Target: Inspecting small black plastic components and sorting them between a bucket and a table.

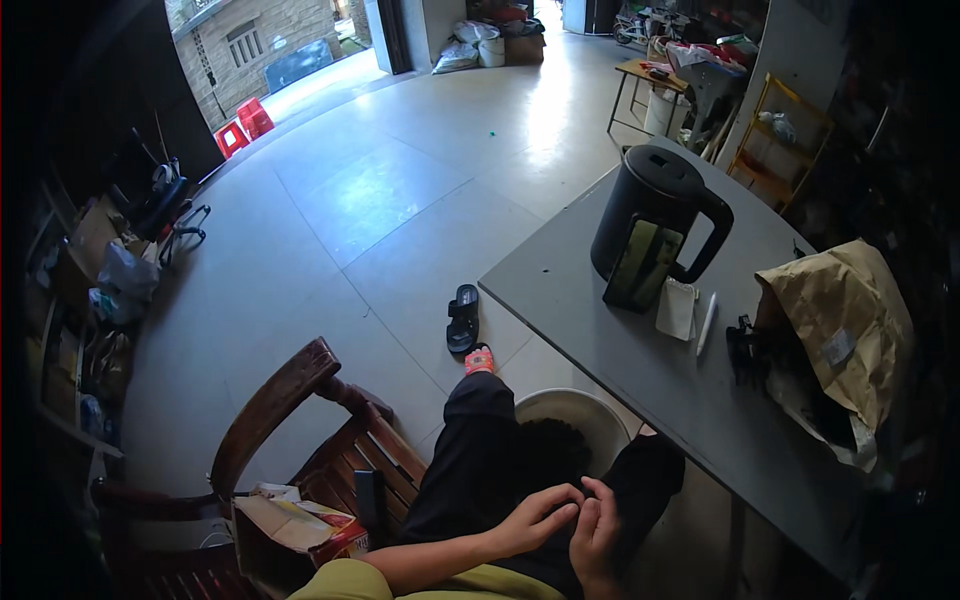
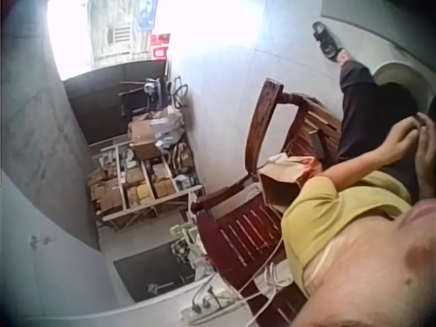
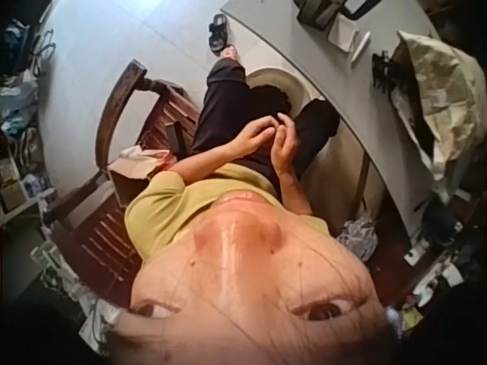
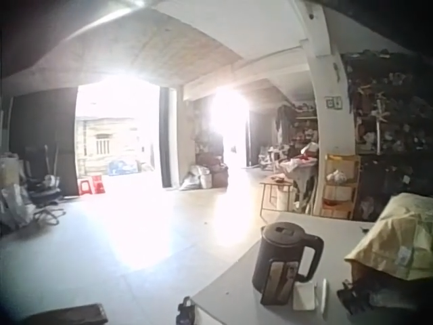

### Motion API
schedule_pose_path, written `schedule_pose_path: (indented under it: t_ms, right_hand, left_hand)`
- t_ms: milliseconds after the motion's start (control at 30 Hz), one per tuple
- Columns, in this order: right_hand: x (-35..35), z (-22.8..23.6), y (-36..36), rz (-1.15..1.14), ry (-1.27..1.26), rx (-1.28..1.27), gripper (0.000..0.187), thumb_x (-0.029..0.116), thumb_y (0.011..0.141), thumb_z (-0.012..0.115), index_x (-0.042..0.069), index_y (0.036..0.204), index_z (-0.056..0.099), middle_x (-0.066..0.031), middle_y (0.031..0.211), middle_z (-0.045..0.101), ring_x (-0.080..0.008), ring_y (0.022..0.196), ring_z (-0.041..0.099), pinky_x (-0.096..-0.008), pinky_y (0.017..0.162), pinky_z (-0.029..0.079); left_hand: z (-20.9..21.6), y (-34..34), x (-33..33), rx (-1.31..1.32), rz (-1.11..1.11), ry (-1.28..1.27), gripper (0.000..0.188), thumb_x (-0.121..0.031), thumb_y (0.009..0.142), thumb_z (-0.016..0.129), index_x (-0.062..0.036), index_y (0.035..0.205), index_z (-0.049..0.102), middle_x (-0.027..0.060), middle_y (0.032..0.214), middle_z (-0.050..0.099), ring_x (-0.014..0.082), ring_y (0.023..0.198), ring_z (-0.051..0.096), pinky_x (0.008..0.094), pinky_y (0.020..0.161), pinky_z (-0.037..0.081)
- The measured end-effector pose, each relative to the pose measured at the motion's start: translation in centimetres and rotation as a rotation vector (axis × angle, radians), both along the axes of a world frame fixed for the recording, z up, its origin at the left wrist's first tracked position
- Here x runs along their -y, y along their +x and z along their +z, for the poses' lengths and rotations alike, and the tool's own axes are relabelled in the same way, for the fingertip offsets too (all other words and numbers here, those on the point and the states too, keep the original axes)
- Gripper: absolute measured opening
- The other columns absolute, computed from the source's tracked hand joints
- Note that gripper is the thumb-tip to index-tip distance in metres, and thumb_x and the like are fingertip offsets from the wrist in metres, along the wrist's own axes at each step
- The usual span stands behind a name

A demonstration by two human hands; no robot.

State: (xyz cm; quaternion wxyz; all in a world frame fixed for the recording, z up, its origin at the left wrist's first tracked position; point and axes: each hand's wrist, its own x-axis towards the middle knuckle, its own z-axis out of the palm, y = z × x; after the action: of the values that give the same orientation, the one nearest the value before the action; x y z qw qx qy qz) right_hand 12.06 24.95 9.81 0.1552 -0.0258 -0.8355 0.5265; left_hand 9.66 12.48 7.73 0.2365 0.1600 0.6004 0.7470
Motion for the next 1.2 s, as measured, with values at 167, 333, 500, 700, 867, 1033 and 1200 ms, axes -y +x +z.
schedule_pose_path:
  t_ms: [167, 333, 500, 700, 867, 1033, 1200]
  right_hand:
    - [-0.6, -1.5, 0.8, 0.173, 0.026, -0.045, 0.036, 0.023, 0.085, 0.056, -0.001, 0.112, 0.052, -0.0096, 0.077, 0.059, -0.0199, 0.061, 0.057, -0.0308, 0.056, 0.046]
    - [-2.0, -2.1, 1.3, 0.191, 0.115, -0.264, 0.023, 0.007, 0.076, 0.062, 0.004, 0.097, 0.053, -0.0098, 0.079, 0.061, -0.0195, 0.068, 0.062, -0.0279, 0.061, 0.050]
    - [-3.9, -2.6, 1.7, 0.266, -0.975, 0.353, 0.018, 0.014, 0.089, 0.049, 0.000, 0.097, 0.055, -0.0117, 0.070, 0.061, -0.0171, 0.054, 0.058, -0.0255, 0.052, 0.048]
    - [-2.5, -4.0, 1.9, 0.372, -1.406, 0.453, 0.034, 0.038, 0.092, 0.049, 0.004, 0.096, 0.048, -0.0043, 0.079, 0.053, -0.0104, 0.062, 0.053, -0.0207, 0.055, 0.043]
    - [-4.1, -4.3, 2.5, 0.626, -1.144, 0.651, 0.025, 0.025, 0.093, 0.049, 0.004, 0.107, 0.046, -0.0015, 0.084, 0.051, -0.0061, 0.069, 0.048, -0.0183, 0.061, 0.040]
    - [-5.5, -3.6, 2.6, 1.179, -0.738, 0.813, 0.033, 0.027, 0.095, 0.046, 0.000, 0.113, 0.049, 0.0017, 0.078, 0.049, -0.0064, 0.068, 0.044, -0.0205, 0.065, 0.039]
    - [-4.8, -4.7, 3.9, 1.028, -0.986, 0.604, 0.056, 0.044, 0.097, 0.031, -0.006, 0.110, 0.052, -0.0011, 0.072, 0.052, -0.0083, 0.062, 0.047, -0.0213, 0.060, 0.039]
  left_hand:
    - [-0.4, -1.0, 0.7, -0.066, -0.054, 0.069, 0.021, -0.022, 0.094, 0.049, -0.0015, 0.096, 0.053, 0.0033, 0.087, 0.052, 0.0101, 0.081, 0.049, 0.0243, 0.074, 0.041]
    - [0.4, -1.6, 1.2, -0.142, -0.062, -0.053, 0.021, -0.016, 0.092, 0.052, -0.0015, 0.108, 0.052, 0.0045, 0.093, 0.054, 0.0093, 0.080, 0.049, 0.0229, 0.070, 0.041]
    - [0.8, -1.8, 1.7, -0.481, -0.147, -0.061, 0.036, -0.005, 0.079, 0.066, -0.0036, 0.112, 0.052, 0.0101, 0.095, 0.056, 0.0185, 0.078, 0.057, 0.0261, 0.066, 0.046]
    - [0.7, -1.0, 1.0, -0.679, -0.046, -0.318, 0.025, -0.018, 0.075, 0.070, -0.0066, 0.093, 0.057, 0.0069, 0.069, 0.060, 0.0254, 0.060, 0.061, 0.0299, 0.054, 0.048]
    - [1.2, -2.0, 2.5, -0.527, -0.265, -0.228, 0.024, -0.020, 0.073, 0.074, -0.0061, 0.088, 0.061, 0.0081, 0.071, 0.063, 0.0244, 0.059, 0.061, 0.0287, 0.052, 0.046]
    - [1.8, -2.4, 3.2, -0.532, -0.499, -0.182, 0.024, -0.024, 0.077, 0.070, -0.0057, 0.087, 0.060, 0.0074, 0.065, 0.061, 0.0229, 0.057, 0.060, 0.0292, 0.054, 0.045]
    - [2.2, -2.3, 2.0, -0.384, -0.428, -0.002, 0.023, -0.025, 0.079, 0.068, -0.0047, 0.087, 0.059, 0.0079, 0.064, 0.060, 0.0222, 0.056, 0.060, 0.0280, 0.052, 0.044]
